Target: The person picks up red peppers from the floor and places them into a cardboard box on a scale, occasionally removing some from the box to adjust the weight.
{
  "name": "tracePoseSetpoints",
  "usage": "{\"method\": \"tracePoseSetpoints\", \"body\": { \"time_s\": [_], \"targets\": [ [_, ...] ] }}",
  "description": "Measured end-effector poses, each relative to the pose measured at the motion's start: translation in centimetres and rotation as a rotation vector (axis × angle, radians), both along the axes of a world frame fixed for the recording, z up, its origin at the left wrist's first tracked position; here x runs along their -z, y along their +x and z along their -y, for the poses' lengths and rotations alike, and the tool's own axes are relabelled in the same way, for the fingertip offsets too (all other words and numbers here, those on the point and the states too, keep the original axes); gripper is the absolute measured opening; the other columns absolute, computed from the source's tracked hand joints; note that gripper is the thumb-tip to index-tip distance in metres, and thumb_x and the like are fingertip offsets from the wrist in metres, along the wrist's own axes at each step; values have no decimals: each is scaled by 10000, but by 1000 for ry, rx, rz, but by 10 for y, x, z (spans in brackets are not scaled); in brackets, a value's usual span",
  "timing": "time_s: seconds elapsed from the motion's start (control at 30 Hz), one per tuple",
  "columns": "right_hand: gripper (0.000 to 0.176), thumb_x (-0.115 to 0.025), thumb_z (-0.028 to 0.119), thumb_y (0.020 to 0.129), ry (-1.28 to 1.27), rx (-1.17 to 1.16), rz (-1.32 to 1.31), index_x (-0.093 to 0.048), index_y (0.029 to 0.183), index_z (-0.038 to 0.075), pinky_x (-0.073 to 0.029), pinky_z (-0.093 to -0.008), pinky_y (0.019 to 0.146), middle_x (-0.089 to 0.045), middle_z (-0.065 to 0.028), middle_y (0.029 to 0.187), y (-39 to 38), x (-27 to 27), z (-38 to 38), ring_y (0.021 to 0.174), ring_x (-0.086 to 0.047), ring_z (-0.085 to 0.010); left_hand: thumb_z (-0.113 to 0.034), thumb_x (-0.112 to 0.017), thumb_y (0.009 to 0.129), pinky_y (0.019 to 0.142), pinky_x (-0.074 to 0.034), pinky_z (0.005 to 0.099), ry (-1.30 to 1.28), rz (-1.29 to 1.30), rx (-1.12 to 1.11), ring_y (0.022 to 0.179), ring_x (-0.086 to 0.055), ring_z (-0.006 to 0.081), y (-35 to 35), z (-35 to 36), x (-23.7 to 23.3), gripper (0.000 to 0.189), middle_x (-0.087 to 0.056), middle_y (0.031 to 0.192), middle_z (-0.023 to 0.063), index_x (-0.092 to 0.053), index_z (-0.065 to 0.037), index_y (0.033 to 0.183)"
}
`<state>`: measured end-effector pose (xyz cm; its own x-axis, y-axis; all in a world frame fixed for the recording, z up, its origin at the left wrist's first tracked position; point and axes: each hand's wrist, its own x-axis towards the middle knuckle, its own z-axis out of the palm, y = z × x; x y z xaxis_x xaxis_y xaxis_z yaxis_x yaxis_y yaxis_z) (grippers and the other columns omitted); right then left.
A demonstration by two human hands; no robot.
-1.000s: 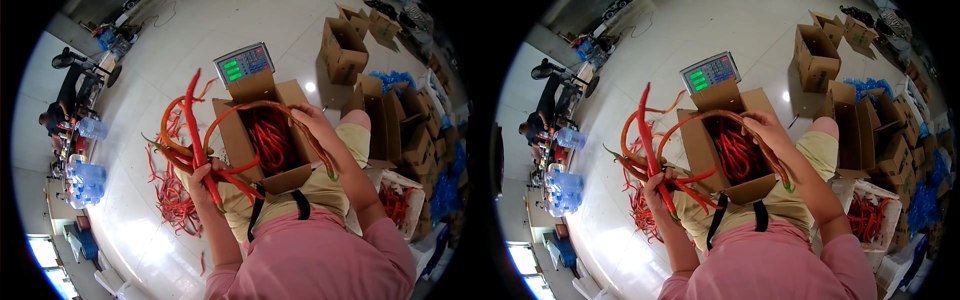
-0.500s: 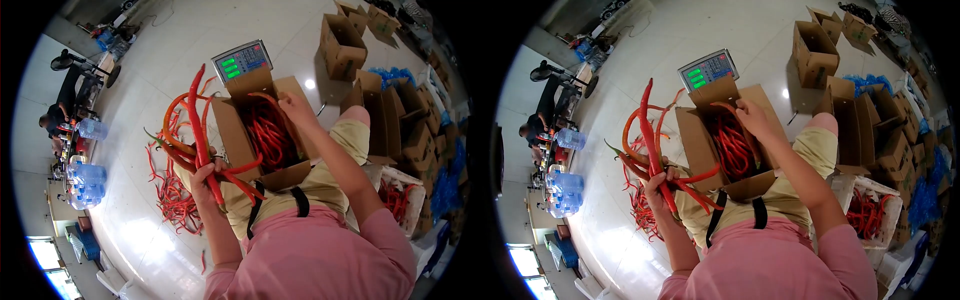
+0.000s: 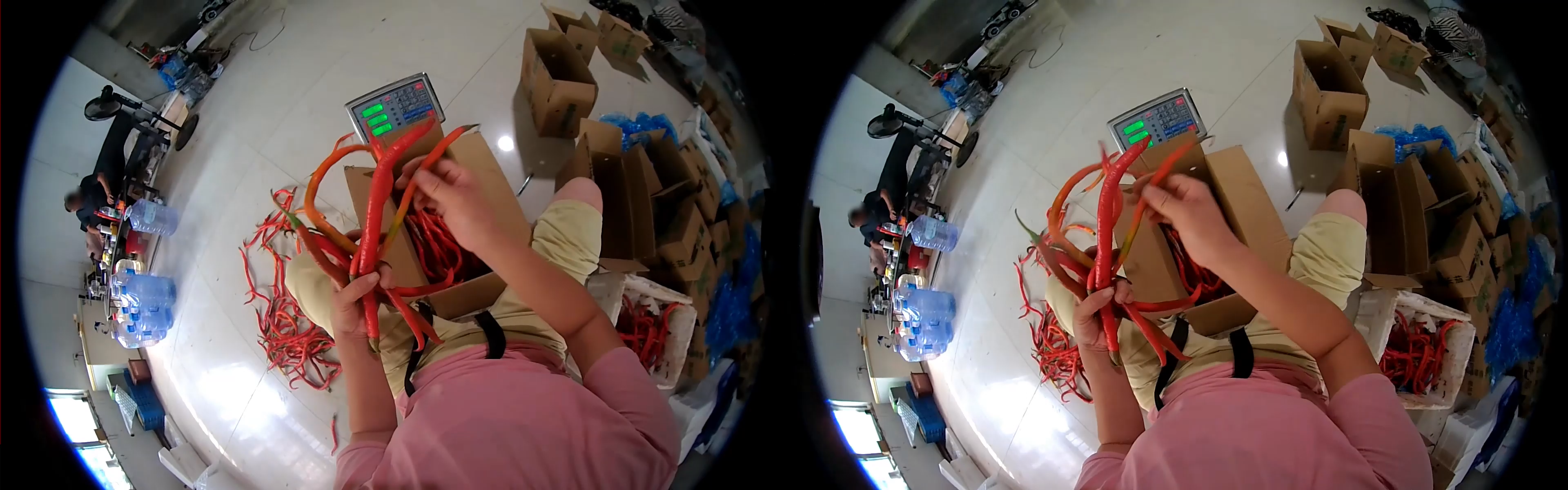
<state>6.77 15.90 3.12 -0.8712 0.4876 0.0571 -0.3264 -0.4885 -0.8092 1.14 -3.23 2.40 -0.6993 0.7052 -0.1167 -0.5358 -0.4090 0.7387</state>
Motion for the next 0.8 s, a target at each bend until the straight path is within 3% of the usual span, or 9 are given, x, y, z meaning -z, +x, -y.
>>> {"method": "tracePoseSetpoints", "body": {
  "time_s": [0.2,0.47,0.57,0.6,0.7,0.77,0.8],
  "targets": [
    [197,-483,178,926,17,361,-68,-573,1026,33,-430,-215,658,-616,-51,869,14,-8,-55,708,-510,-74,42,-541,664,625,-414,324,31,31,-30,650,-465,181,-7,15,1,622,-487,1196,206,-375,44,1263],
    [224,-532,183,895,304,197,274,-575,1033,11,-421,-228,586,-626,-56,811,19,26,-68,655,-519,-84,41,-516,678,646,-418,310,56,6,-43,648,-443,149,-15,27,2,611,-474,1236,160,-379,31,1273],
    [248,-558,204,879,1055,274,460,-569,1045,20,-429,-237,581,-633,-46,814,12,68,-67,656,-526,-88,36,-531,674,630,-415,316,62,6,-39,647,-465,165,-9,24,-3,591,-501,1183,166,-386,57,1247],
    [287,-554,265,879,1119,345,463,-560,1051,35,-439,-252,588,-641,-40,825,14,68,-56,653,-534,-105,33,-538,672,622,-414,318,62,6,-40,646,-476,173,-7,22,-4,583,-514,1158,168,-389,70,1235],
    [320,-524,330,893,485,-276,460,-558,1054,56,-444,-262,599,-639,-42,852,16,56,-27,659,-538,-108,46,-528,678,642,-422,314,66,-34,60,637,-450,151,-9,15,0,590,-483,1206,179,-394,29,1252],
    [348,-487,385,906,199,-583,369,-554,1066,83,-447,-278,635,-638,-36,885,17,64,-8,673,-530,-103,53,-529,672,640,-421,316,58,0,84,624,-443,157,-4,8,-1,623,-498,1177,170,-373,-1,1273],
    [359,-486,391,906,60,-612,320,-545,1089,88,-446,-281,648,-631,-42,924,12,67,-3,689,-524,-98,55,-528,672,639,-418,318,57,1,90,623,-440,159,-1,4,-1,630,-505,1160,162,-368,-11,1278]
  ]
}}
